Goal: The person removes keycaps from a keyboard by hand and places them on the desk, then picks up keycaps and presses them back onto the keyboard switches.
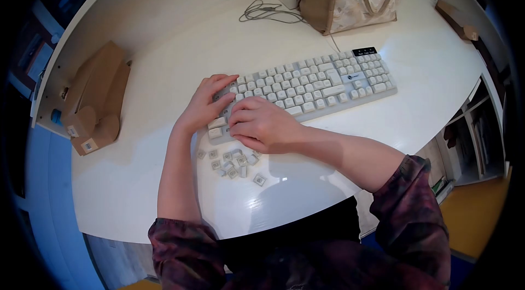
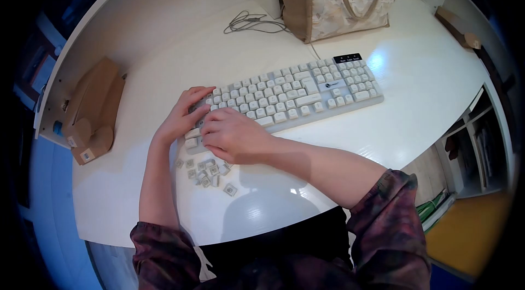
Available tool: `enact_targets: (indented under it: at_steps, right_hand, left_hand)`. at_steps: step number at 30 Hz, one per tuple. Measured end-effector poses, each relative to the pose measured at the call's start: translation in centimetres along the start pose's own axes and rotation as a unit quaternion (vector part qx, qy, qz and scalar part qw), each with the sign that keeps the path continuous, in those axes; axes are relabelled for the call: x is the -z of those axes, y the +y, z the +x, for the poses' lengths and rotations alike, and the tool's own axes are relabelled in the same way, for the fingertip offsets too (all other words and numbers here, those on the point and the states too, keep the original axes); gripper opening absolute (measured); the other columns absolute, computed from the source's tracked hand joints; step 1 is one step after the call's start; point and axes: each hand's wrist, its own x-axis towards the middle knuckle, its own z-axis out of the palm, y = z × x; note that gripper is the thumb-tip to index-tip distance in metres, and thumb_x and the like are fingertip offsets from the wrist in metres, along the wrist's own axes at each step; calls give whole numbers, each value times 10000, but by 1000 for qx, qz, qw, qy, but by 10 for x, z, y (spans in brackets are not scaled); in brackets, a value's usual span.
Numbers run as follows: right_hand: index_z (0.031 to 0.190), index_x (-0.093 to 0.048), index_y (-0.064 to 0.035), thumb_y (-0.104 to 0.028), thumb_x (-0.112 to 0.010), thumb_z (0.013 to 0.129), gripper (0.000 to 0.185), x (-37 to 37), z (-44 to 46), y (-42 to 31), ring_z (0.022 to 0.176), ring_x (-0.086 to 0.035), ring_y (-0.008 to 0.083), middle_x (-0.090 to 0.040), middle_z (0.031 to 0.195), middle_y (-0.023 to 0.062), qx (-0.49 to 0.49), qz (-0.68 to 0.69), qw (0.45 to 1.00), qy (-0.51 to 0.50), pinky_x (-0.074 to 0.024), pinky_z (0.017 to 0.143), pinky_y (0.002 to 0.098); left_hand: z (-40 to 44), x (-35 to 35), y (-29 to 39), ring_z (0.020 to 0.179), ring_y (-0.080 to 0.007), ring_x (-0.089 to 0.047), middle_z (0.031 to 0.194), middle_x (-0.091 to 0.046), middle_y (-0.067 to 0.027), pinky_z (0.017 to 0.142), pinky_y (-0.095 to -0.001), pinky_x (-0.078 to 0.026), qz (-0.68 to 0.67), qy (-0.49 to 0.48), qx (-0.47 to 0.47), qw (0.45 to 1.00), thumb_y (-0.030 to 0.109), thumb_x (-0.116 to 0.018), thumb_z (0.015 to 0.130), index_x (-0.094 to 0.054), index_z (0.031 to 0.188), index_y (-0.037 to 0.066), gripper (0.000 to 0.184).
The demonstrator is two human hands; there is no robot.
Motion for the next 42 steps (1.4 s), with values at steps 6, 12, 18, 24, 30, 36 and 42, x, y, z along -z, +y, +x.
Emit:
enact_targets:
  at_steps: [6, 12, 18, 24, 30, 36, 42]
  right_hand:
    - [885, -688, -78, -129, -702, 811, 91, -2, -1, -2, 1066, -561, 249, -638, 1002, 25, -10, -17, 1000, 3, -451, 935, 394]
    - [868, -694, -83, -137, -699, 812, 77, -3, -1, -5, 1059, -567, 248, -641, 982, 23, -23, -19, 1000, 8, -453, 928, 390]
    - [846, -696, -89, -154, -685, 812, 74, -5, -1, -5, 1058, -560, 231, -644, 956, 15, -31, -7, 999, 11, -434, 937, 389]
    - [839, -699, -92, -153, -692, 807, 70, -4, 0, -6, 1052, -566, 225, -648, 954, 12, -36, -22, 999, 8, -440, 937, 384]
    - [869, -706, -87, -130, -701, 810, 73, -3, 1, -4, 1057, -574, 240, -657, 985, 22, -38, -18, 999, -2, -458, 914, 386]
    - [877, -712, -94, -116, -702, 800, 81, -3, 0, -4, 1079, -579, 236, -665, 997, 12, -42, -21, 999, 1, -458, 916, 386]
    - [874, -715, -94, -130, -688, 809, 78, -1, 2, -6, 1066, -575, 229, -672, 978, 6, -46, -21, 999, -12, -449, 936, 387]
  left_hand:
    - [0, -6, -3, 1174, -270, -485, 1270, -554, -93, 971, -352, -443, 39, 19, -30, 999, 177, -608, 961, -588, 1341, 112, 386]
    - [-5, -6, 6, 1092, -289, -525, 1198, -591, -98, 949, -367, -453, 111, 40, -62, 991, 162, -589, 966, -603, 1311, 87, 354]
    - [-6, -4, 11, 1074, -298, -535, 1206, -604, -95, 950, -381, -463, 157, 43, -79, 983, 140, -576, 961, -605, 1303, 78, 349]
    - [-5, -4, 11, 1078, -304, -545, 1208, -616, -97, 939, -390, -475, 177, 50, -99, 978, 153, -587, 954, -609, 1297, 76, 352]
    - [-5, -3, 12, 1030, -308, -588, 1153, -631, -96, 882, -404, -498, 174, 83, -101, 976, 160, -618, 931, -602, 1235, 76, 316]
    - [-7, -5, 20, 981, -317, -605, 1098, -609, -82, 805, -411, -510, 202, 86, -87, 972, 149, -634, 912, -587, 1069, 74, 180]
    - [-7, -7, 16, 978, -310, -606, 1118, -594, -77, 786, -413, -513, 229, 88, -106, 964, 140, -622, 914, -583, 1050, 67, 160]
